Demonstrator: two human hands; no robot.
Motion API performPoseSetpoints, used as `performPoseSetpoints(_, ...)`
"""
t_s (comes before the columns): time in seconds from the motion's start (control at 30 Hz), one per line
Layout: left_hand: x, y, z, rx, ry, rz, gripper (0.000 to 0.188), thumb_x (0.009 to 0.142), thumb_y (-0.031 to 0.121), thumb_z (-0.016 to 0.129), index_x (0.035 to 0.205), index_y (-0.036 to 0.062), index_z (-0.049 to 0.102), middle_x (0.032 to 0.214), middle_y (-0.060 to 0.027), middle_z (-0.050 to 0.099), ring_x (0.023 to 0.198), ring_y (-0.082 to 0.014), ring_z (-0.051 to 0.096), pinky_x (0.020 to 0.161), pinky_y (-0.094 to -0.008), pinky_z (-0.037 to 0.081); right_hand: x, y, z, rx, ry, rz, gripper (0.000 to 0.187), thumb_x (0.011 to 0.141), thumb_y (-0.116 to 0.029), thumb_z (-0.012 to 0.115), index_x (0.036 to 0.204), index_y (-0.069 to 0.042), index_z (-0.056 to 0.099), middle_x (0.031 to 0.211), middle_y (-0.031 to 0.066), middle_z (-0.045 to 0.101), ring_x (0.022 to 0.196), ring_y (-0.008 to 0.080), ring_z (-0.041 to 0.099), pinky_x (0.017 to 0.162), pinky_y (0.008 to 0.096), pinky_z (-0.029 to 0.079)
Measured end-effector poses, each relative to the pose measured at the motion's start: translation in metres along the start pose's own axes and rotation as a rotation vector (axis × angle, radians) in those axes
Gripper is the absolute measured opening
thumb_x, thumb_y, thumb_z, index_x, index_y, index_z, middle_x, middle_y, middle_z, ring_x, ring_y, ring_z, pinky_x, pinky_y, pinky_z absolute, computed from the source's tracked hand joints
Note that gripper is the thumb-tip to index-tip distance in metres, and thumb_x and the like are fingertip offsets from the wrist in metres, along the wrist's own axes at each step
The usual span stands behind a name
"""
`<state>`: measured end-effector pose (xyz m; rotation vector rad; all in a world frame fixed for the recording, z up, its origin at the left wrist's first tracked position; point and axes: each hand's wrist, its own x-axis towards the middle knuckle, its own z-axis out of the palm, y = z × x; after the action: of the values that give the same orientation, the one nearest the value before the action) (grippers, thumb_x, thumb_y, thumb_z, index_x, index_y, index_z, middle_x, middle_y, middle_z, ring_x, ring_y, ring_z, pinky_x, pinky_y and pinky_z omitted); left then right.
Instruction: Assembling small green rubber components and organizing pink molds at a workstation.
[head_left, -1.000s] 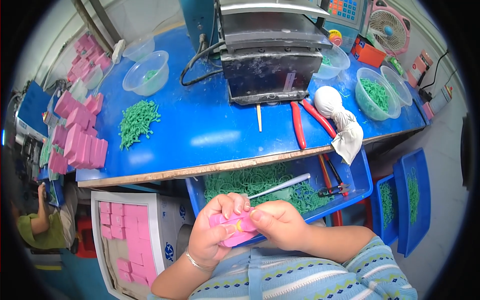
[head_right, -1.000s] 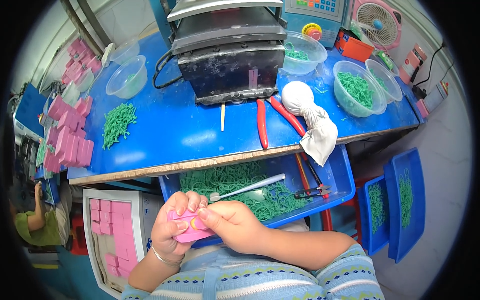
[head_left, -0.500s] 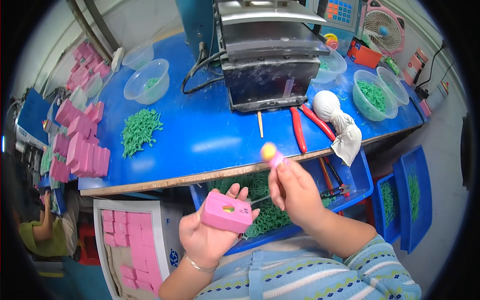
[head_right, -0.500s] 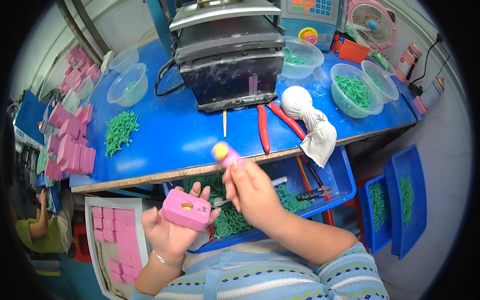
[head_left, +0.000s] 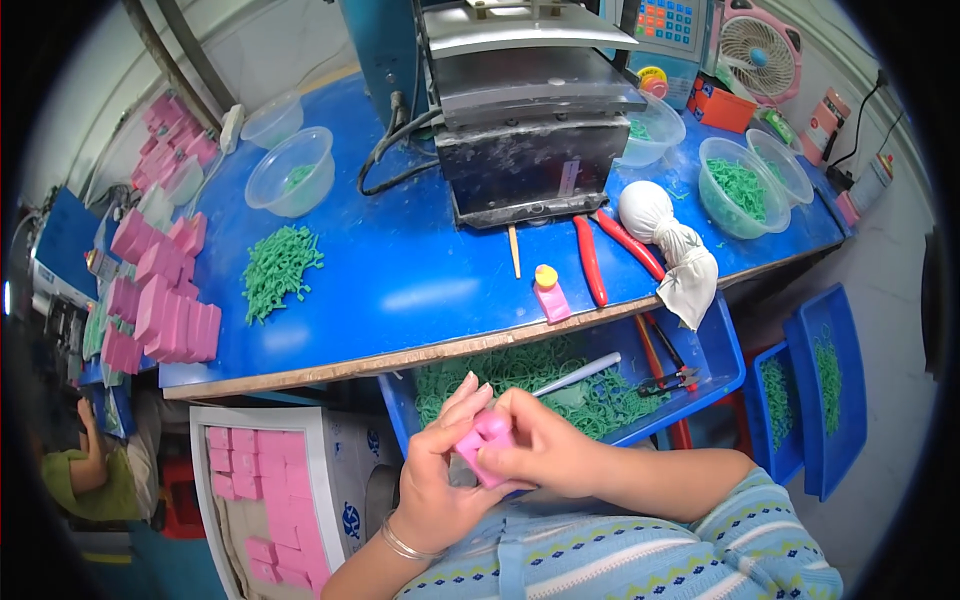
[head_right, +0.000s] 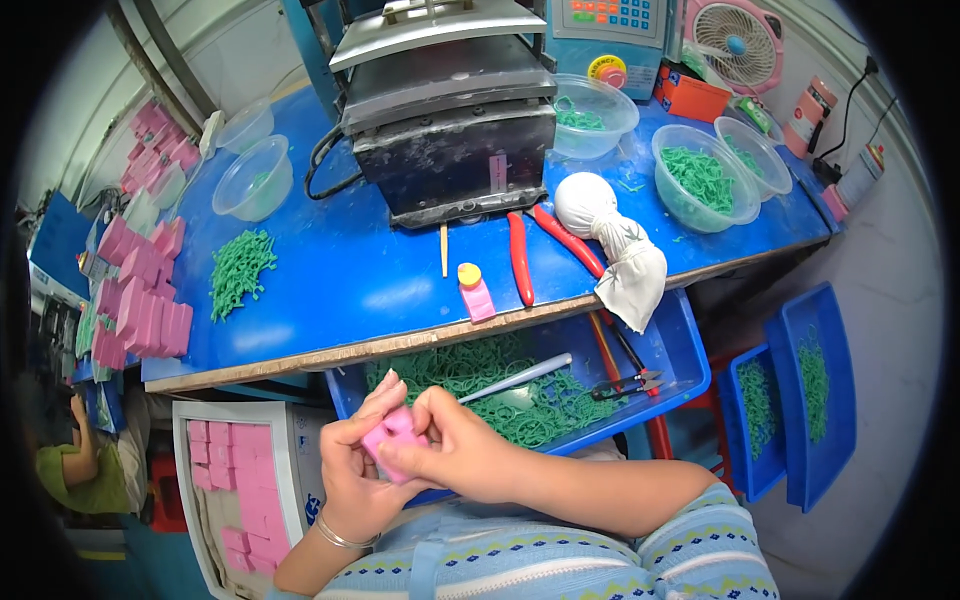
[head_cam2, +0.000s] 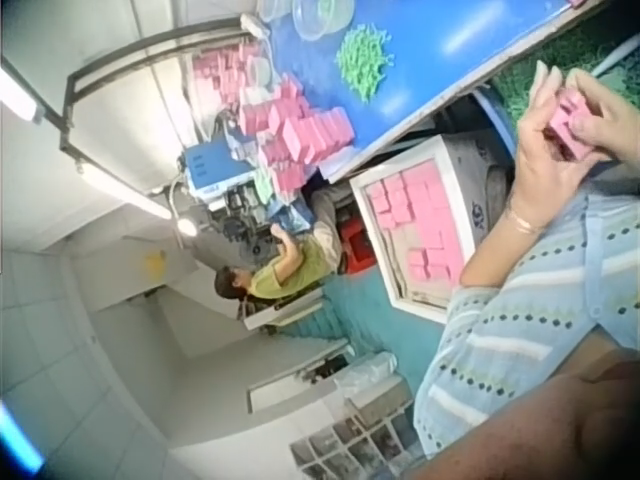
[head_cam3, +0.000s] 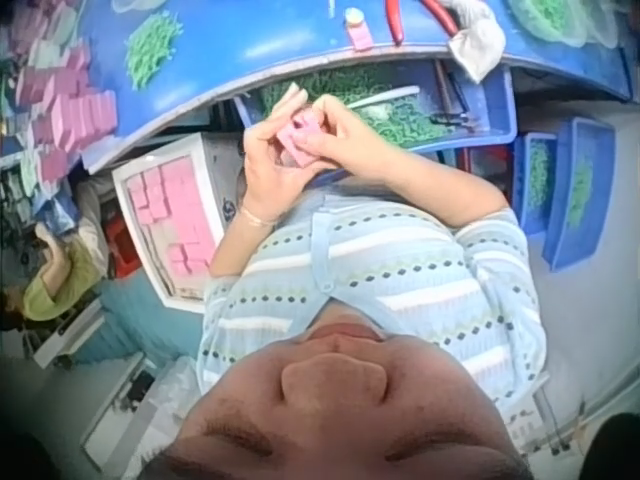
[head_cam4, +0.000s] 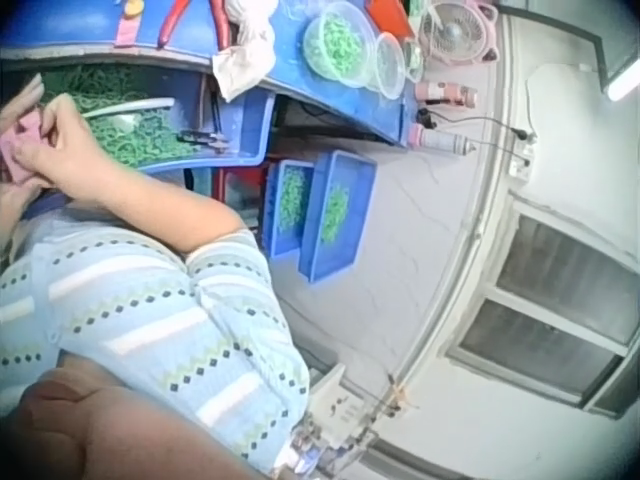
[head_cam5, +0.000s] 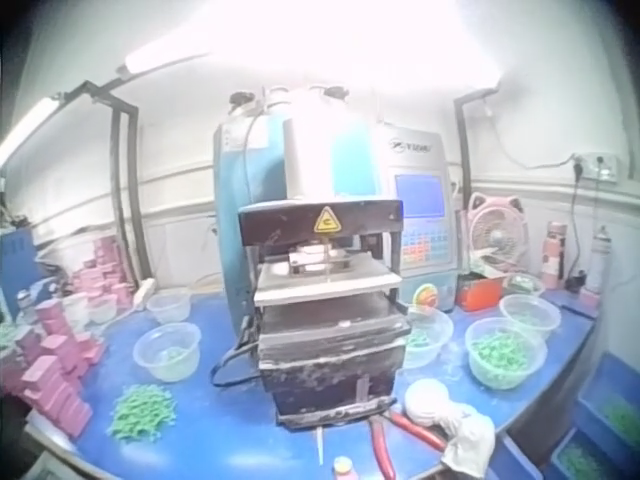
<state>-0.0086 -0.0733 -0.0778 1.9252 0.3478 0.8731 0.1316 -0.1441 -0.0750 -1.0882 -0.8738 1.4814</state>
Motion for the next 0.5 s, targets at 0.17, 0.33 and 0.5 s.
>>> performPoseSetpoints(0.17, -0.001, 0.004, 0.000, -0.450, 0.184, -0.110, 0.077, 0.061, 0.031, 0.083, 0.113, 0.0057, 0.032, 0.135, -0.0271, 0.036, 0.130, -0.0366, 0.033, 0.107, -0.0475, 0.026, -0.003, -0.018, -0.019, 0.325, -0.036, 0.103, 0.036, 0.095, -0.037, 0.044, 0.110, -0.004, 0.047, 0.100, 0.0040, 0.052, 0.091, 0.0090, 0.049, 0.078, 0.0264, 0.044)
performPoseSetpoints(0.33, 0.002, 0.011, -0.005, -0.982, -0.261, -0.676, 0.101, 0.066, 0.059, 0.071, 0.137, 0.0046, 0.023, 0.141, -0.0187, 0.025, 0.132, -0.0291, 0.029, 0.105, -0.0430, 0.030, -0.011, -0.053, -0.028, -0.386, -0.397, -0.321, 0.026, 0.091, -0.029, 0.054, 0.096, -0.004, 0.054, 0.108, 0.0126, 0.055, 0.101, 0.0228, 0.052, 0.087, 0.0346, 0.041)
performPoseSetpoints(0.5, -0.004, 0.015, -0.007, -1.167, -0.578, -0.828, 0.079, 0.076, 0.044, 0.070, 0.131, 0.0002, 0.034, 0.121, -0.0133, 0.050, 0.120, -0.0253, 0.045, 0.098, -0.0425, 0.040, -0.014, -0.073, -0.023, -0.746, -0.167, -0.566, 0.020, 0.078, -0.022, 0.067, 0.088, -0.007, 0.058, 0.102, 0.0120, 0.054, 0.095, 0.0301, 0.052, 0.084, 0.0388, 0.041)
